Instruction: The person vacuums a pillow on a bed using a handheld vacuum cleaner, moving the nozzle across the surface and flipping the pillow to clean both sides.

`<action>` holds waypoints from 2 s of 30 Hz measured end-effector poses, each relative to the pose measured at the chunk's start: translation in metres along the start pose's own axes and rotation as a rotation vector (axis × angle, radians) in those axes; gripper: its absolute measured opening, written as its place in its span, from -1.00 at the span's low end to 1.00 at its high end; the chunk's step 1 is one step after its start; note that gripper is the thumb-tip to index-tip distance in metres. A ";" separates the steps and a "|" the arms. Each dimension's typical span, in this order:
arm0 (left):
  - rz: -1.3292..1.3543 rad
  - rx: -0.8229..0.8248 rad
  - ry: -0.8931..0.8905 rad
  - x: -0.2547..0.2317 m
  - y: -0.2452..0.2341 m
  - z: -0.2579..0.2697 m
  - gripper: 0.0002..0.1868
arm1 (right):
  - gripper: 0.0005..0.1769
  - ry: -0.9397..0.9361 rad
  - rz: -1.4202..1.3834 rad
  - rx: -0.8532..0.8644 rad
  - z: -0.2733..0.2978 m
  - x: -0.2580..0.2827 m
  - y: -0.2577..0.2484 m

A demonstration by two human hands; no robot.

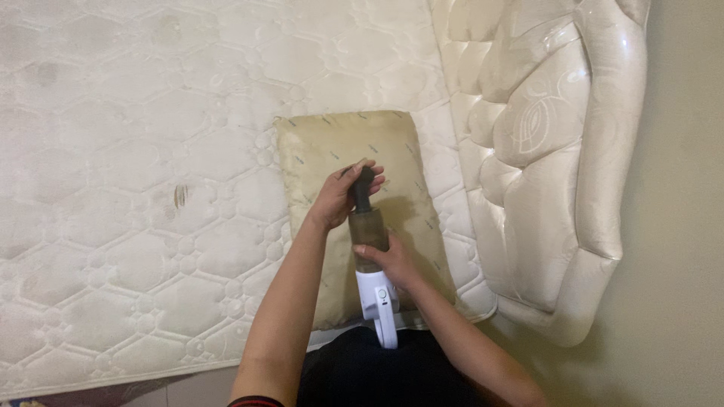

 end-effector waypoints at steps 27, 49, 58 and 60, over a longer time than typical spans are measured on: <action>-0.479 -0.387 -0.404 0.133 -0.009 0.057 -0.17 | -0.24 0.065 0.418 -0.192 0.026 -0.030 -0.069; -1.952 -0.411 -0.496 0.149 -0.032 0.023 0.41 | -0.59 0.004 0.116 -0.430 0.042 0.013 -0.153; -1.980 -0.344 -0.634 0.168 -0.046 0.038 0.54 | -0.63 0.065 0.118 -0.443 0.030 -0.001 -0.173; -1.970 -0.337 -0.633 0.179 -0.046 0.048 0.54 | -0.62 0.068 0.094 -0.439 0.030 -0.006 -0.173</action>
Point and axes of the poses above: each hand's wrist, its own z-axis away from the middle knuckle, its own y-axis out of the palm, x = y × z, the point moved 3 cm from there along -z, towards the middle knuckle, and after that the axes turned 2 degrees about -z, right-handed, at the moved point
